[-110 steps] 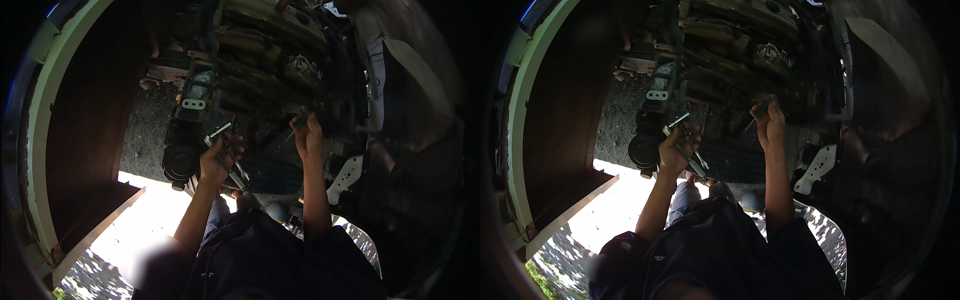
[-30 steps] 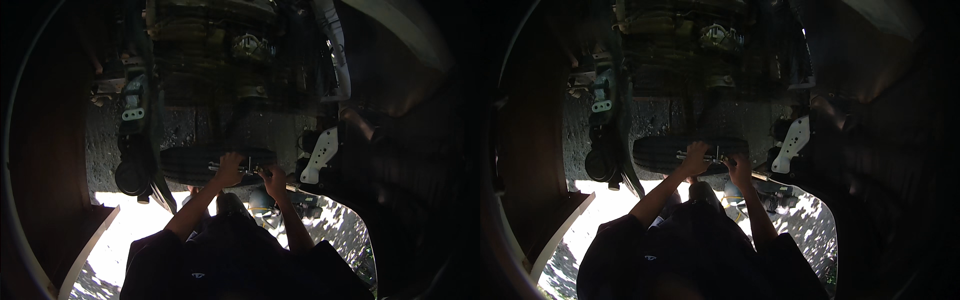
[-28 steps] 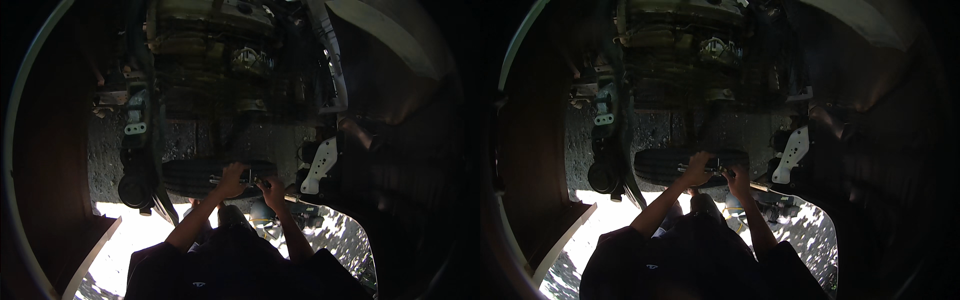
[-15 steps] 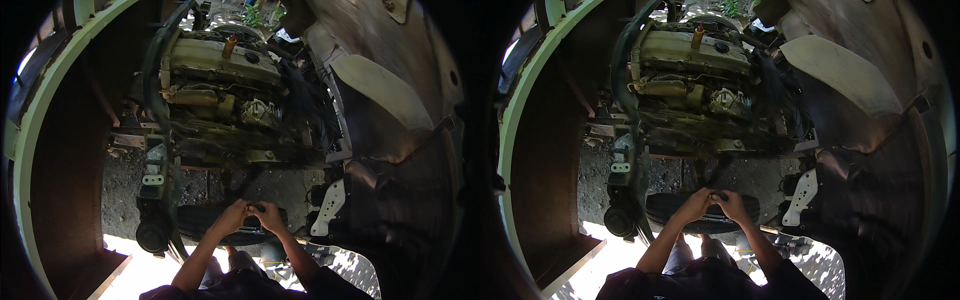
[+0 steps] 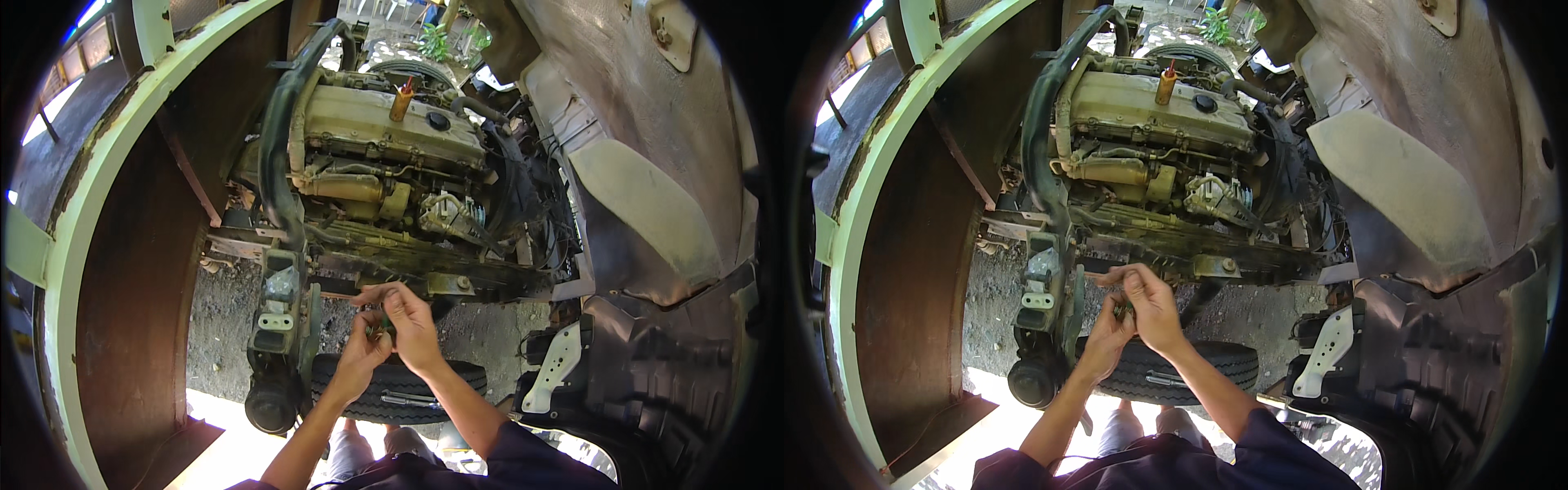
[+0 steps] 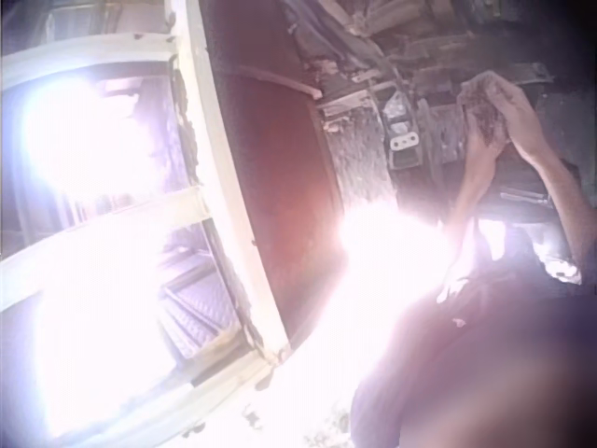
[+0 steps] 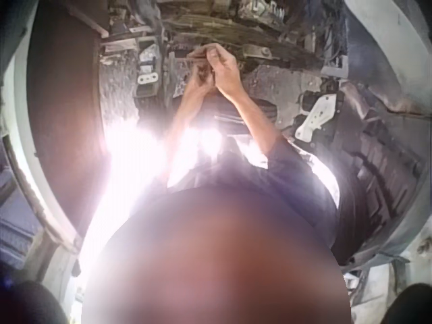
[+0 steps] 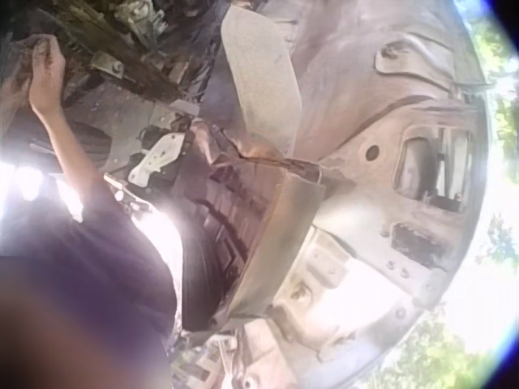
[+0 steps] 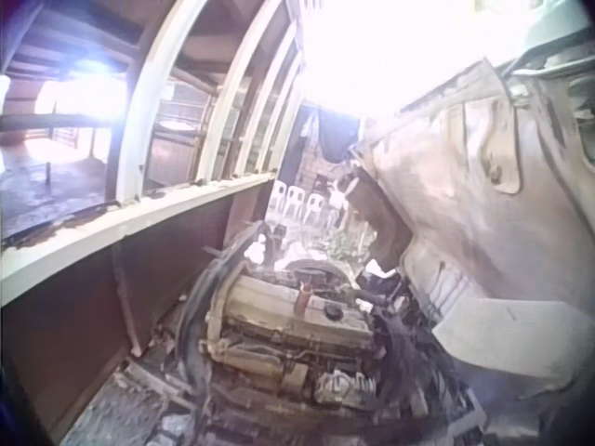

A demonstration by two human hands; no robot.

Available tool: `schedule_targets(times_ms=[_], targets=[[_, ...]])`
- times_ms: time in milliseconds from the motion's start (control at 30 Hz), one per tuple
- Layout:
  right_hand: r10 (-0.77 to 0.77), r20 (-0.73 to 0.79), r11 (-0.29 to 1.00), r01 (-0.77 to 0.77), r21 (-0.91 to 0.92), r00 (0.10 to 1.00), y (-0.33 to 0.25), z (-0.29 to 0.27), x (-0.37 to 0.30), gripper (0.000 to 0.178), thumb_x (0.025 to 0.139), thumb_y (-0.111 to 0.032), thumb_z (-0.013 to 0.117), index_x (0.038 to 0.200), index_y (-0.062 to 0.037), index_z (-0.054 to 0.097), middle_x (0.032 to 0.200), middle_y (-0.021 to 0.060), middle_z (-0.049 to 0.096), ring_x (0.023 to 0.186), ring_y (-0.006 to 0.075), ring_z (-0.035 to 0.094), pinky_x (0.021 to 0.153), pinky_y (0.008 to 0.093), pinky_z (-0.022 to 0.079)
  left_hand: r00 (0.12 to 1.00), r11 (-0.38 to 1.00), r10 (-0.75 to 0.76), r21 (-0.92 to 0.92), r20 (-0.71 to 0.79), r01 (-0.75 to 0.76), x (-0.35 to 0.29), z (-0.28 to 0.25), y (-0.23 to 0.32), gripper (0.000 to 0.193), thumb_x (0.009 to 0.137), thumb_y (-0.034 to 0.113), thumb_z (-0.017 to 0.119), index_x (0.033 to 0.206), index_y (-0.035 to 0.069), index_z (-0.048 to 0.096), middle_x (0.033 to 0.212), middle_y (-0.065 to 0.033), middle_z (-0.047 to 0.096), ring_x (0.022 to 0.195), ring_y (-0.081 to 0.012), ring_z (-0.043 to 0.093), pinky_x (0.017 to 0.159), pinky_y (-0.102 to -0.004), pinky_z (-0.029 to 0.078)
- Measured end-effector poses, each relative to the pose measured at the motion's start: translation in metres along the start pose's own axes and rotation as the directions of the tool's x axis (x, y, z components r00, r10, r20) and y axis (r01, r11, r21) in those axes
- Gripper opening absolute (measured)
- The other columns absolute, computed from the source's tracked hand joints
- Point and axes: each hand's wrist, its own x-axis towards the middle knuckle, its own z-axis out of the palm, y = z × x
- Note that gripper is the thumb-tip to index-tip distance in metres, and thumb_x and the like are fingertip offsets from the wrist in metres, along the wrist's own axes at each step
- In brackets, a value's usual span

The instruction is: The person works under a raised vehicle, using a wrench and screwdriver to adjust engine components and hoses. They then place a mat under the vehicle and continue working on the undercarriage.

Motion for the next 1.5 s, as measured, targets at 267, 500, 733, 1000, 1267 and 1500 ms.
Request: schedule_targets(times_ms=[267, 500, 733, 1000, 1267, 1500], targets=[[-0.163, 0.198, 0.981, 0.181, -0.076, 0.966, -0.030, 0.022, 0.063, 0.038, 0.115, -0.033, 0.050, 0.120, 0.0004, 0.067, 0.116, 0.0075, 0.073, 0.103, 0.0120, 0.064, 0.093, 0.0303, 0.052, 1.000, 0.743, 0.001, 0.670, -0.007, 0.004, 0.052, -0.015, 0.111, 0.041, 0.109, 0.031, 0.059, 0.135, -0.001, 0.060, 0.095, -0.0202, 0.073, 0.087, -0.0339, 0.073, 0.079, -0.0461, 0.054], [-0.389, 0.123, 0.891, 0.407, -0.200, 0.913, -0.047, 0.005, 0.154, 0.046, 0.115, -0.037, 0.049, 0.131, 0.0021, 0.067, 0.122, 0.0110, 0.075, 0.106, 0.0189, 0.070, 0.098, 0.0337, 0.054, 0.889, 0.252, 0.361, 0.888, 0.282, -0.384, 0.157, -0.025, 0.171, 0.039, 0.108, 0.041, 0.056, 0.106, 0.002, 0.060, 0.086, -0.0238, 0.065, 0.081, -0.0467, 0.066, 0.070, -0.0524, 0.050], [-0.520, -0.318, 0.651, 0.127, -0.748, 0.793, -0.002, -0.096, 0.274, 0.015, 0.097, -0.012, 0.071, 0.105, 0.0003, 0.076, 0.094, 0.0137, 0.078, 0.086, 0.0245, 0.074, 0.082, 0.0386, 0.057, 0.590, -0.240, 0.757, 0.959, 0.281, -0.149, 0.292, -0.091, 0.207, 0.026, 0.108, 0.036, 0.056, 0.110, 0.010, 0.057, 0.093, -0.0165, 0.065, 0.082, -0.0447, 0.067, 0.065, -0.0549, 0.050], [-0.579, -0.236, 0.235, -0.117, -0.965, 0.781, 0.011, -0.223, 0.438, 0.015, 0.090, -0.021, 0.073, 0.096, -0.0101, 0.082, 0.096, 0.0172, 0.079, 0.096, 0.0371, 0.074, 0.090, 0.0500, 0.054, 0.492, -0.233, 0.816, 0.952, 0.303, -0.200, 0.300, -0.109, 0.196, 0.025, 0.106, 0.034, 0.062, 0.112, 0.010, 0.059, 0.097, -0.0143, 0.067, 0.083, -0.0442, 0.067, 0.066, -0.0511, 0.051], [-0.488, -0.311, 0.205, -0.239, -0.949, 0.816, 0.014, -0.243, 0.518, 0.023, 0.088, -0.033, 0.080, 0.098, -0.0139, 0.084, 0.102, 0.0149, 0.080, 0.104, 0.0328, 0.075, 0.098, 0.0482, 0.052, 0.484, -0.196, 0.824, 0.950, 0.294, -0.244, 0.300, -0.114, 0.196, 0.029, 0.107, 0.036, 0.062, 0.114, 0.008, 0.062, 0.098, -0.0165, 0.067, 0.085, -0.0439, 0.067, 0.070, -0.0465, 0.052], [-0.446, -0.320, 0.169, -0.273, -0.947, 0.836, 0.020, -0.245, 0.530, 0.023, 0.084, -0.030, 0.080, 0.095, -0.0102, 0.083, 0.106, 0.0169, 0.080, 0.106, 0.0338, 0.075, 0.099, 0.0479, 0.052, 0.483, -0.171, 0.830, 0.952, 0.278, -0.253, 0.301, -0.116, 0.195, 0.032, 0.108, 0.036, 0.061, 0.117, 0.006, 0.062, 0.097, -0.0177, 0.067, 0.085, -0.0439, 0.066, 0.072, -0.0448, 0.052]])
